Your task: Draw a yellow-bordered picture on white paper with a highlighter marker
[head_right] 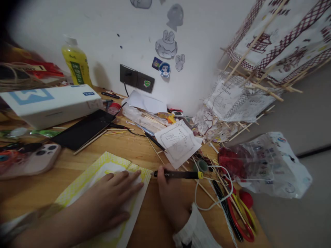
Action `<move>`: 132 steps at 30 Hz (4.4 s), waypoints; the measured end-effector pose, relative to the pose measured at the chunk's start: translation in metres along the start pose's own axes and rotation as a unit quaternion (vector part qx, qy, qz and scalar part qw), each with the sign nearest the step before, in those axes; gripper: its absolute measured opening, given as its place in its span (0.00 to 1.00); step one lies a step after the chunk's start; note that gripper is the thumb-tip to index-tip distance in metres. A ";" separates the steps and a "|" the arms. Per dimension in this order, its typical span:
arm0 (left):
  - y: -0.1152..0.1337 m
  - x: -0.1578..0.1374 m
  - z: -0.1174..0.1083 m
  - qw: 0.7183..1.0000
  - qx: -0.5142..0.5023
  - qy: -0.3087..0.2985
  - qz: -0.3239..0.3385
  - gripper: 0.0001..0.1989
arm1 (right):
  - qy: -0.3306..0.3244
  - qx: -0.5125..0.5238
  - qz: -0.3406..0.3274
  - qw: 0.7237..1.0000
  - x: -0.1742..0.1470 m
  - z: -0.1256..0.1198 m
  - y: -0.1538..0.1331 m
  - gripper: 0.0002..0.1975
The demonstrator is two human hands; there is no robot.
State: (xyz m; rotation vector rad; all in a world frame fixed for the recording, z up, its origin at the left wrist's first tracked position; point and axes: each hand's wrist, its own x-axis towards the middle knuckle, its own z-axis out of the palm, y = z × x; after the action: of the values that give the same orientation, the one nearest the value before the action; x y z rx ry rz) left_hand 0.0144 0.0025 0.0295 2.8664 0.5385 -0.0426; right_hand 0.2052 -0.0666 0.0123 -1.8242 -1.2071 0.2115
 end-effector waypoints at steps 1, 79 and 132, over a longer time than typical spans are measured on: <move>0.002 0.001 0.002 1.000 0.009 -0.004 -0.009 0.33 | -0.010 0.011 -0.002 1.000 0.000 0.002 0.001 0.18; 0.005 0.001 0.019 0.998 0.040 0.057 -0.002 0.26 | -0.037 -0.013 -0.023 0.999 -0.007 0.007 0.003 0.14; 0.006 0.001 0.015 0.997 0.046 0.060 -0.019 0.32 | -0.117 0.159 0.081 0.977 0.002 0.009 0.012 0.12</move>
State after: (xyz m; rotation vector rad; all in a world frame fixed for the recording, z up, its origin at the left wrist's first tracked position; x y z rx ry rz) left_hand 0.0179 -0.0058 0.0160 2.9620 0.6285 0.1028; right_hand 0.2088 -0.0603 -0.0014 -1.6456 -1.1087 0.6899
